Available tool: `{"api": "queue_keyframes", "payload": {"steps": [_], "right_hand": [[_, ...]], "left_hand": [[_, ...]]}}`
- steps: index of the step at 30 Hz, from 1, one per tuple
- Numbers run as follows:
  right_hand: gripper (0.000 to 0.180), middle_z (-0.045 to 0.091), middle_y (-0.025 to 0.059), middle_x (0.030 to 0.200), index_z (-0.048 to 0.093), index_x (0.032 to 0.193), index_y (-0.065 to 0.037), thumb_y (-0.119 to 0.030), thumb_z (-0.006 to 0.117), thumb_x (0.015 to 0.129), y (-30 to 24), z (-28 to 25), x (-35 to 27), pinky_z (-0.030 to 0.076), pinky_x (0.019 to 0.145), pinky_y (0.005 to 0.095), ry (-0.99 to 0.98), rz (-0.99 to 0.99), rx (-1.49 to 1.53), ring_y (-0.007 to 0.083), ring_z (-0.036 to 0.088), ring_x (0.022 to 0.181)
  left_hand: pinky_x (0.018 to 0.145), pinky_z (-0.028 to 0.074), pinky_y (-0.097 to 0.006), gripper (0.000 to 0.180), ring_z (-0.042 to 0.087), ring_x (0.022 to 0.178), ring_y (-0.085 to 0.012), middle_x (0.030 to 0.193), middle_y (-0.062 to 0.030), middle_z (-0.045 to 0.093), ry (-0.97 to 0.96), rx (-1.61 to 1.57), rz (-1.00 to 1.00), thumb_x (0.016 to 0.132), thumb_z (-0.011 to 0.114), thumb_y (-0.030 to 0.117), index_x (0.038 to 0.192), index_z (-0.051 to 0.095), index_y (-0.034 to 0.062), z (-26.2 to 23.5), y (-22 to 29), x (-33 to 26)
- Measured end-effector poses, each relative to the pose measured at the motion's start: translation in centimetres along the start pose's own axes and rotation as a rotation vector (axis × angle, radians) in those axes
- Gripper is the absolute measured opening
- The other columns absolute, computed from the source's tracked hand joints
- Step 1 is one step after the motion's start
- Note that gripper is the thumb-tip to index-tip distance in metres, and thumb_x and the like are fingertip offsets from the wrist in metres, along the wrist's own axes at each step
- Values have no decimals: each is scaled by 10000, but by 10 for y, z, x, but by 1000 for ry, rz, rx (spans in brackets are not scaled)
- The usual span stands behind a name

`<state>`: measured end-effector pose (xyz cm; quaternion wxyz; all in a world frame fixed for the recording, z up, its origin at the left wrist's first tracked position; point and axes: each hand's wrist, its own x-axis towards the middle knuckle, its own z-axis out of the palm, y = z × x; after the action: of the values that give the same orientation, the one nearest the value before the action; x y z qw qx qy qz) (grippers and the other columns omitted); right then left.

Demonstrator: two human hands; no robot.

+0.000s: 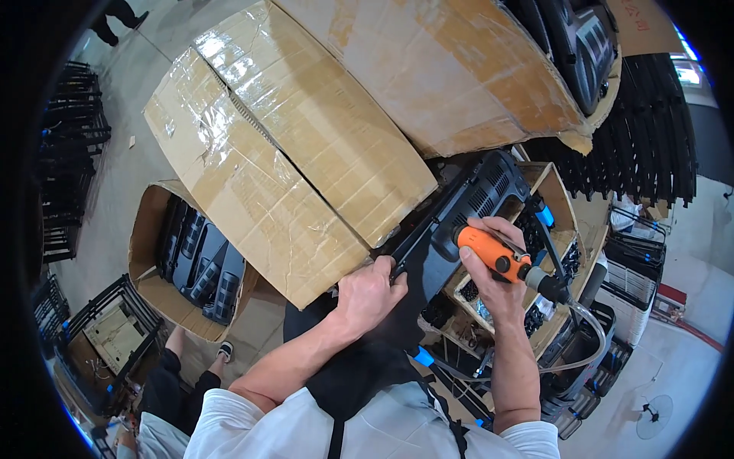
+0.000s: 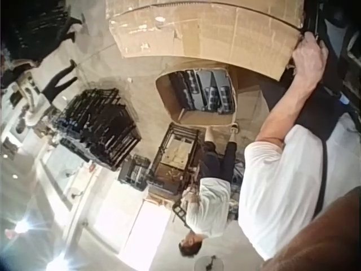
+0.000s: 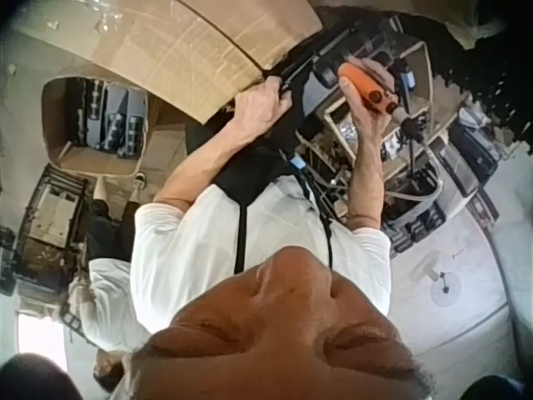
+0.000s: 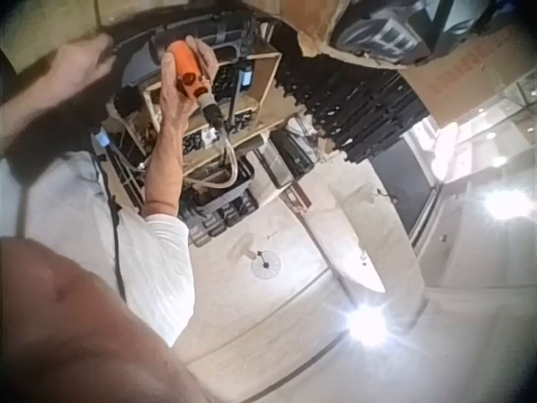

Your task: Assembling black plastic components by securing them with screws using an electric screwdriver and removing wire ties.

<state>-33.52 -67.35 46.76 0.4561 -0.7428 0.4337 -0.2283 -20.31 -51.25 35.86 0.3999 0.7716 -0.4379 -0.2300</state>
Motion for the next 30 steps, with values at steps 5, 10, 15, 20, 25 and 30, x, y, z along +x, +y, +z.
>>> {"api": "queue_keyframes", "payload": {"steps": [5, 10, 15, 20, 25, 30], "right_hand": [[525, 709, 164, 1248, 548, 1325, -23, -89, 814, 877, -5, 4, 4, 534, 1044, 384, 1, 48, -4, 236, 675, 1151], [535, 700, 158, 1264, 539, 1336, -23, -68, 809, 876, -5, 4, 2, 533, 1040, 381, -13, 54, 14, 231, 671, 1153], [451, 697, 159, 1272, 594, 1272, -14, -66, 808, 878, -10, 6, 7, 543, 1012, 370, -24, 33, -49, 220, 682, 1124], [348, 700, 165, 1279, 650, 1187, -14, -69, 799, 878, -5, 7, 6, 553, 984, 361, -49, -1, -83, 207, 691, 1098], [344, 704, 150, 1284, 659, 1179, -20, -70, 792, 866, -2, 8, 7, 548, 993, 357, -80, 26, -20, 197, 684, 1112], [483, 696, 129, 1294, 608, 1306, -33, -65, 799, 863, -1, 9, 5, 527, 1034, 345, -87, 36, 11, 194, 658, 1161]], "left_hand": [[580, 566, -411, 259, 694, 606, -304, 660, -146, 659, -49, 91, 8, 858, 776, 217, 850, 588, 39, 0, -6, 0], [589, 567, -409, 253, 694, 607, -310, 672, -150, 661, -88, 60, 6, 876, 761, 220, 868, 585, 40, 1, -8, -1], [589, 576, -453, 261, 703, 630, -352, 713, -185, 689, -76, 13, 12, 890, 759, 207, 974, 631, -5, 1, -10, 0], [674, 586, -457, 272, 727, 731, -364, 799, -205, 712, -197, 41, -93, 912, 743, 205, 1047, 646, -11, -8, -5, -2], [700, 568, -393, 199, 721, 802, -285, 909, -160, 724, -299, -376, -205, 1005, 635, 173, 1140, 635, 28, -36, -5, -27], [685, 504, -254, 212, 652, 873, -116, 1082, -58, 693, -681, -1232, -735, 1111, 481, 164, 1177, 629, 28, -41, -29, -67]]}}
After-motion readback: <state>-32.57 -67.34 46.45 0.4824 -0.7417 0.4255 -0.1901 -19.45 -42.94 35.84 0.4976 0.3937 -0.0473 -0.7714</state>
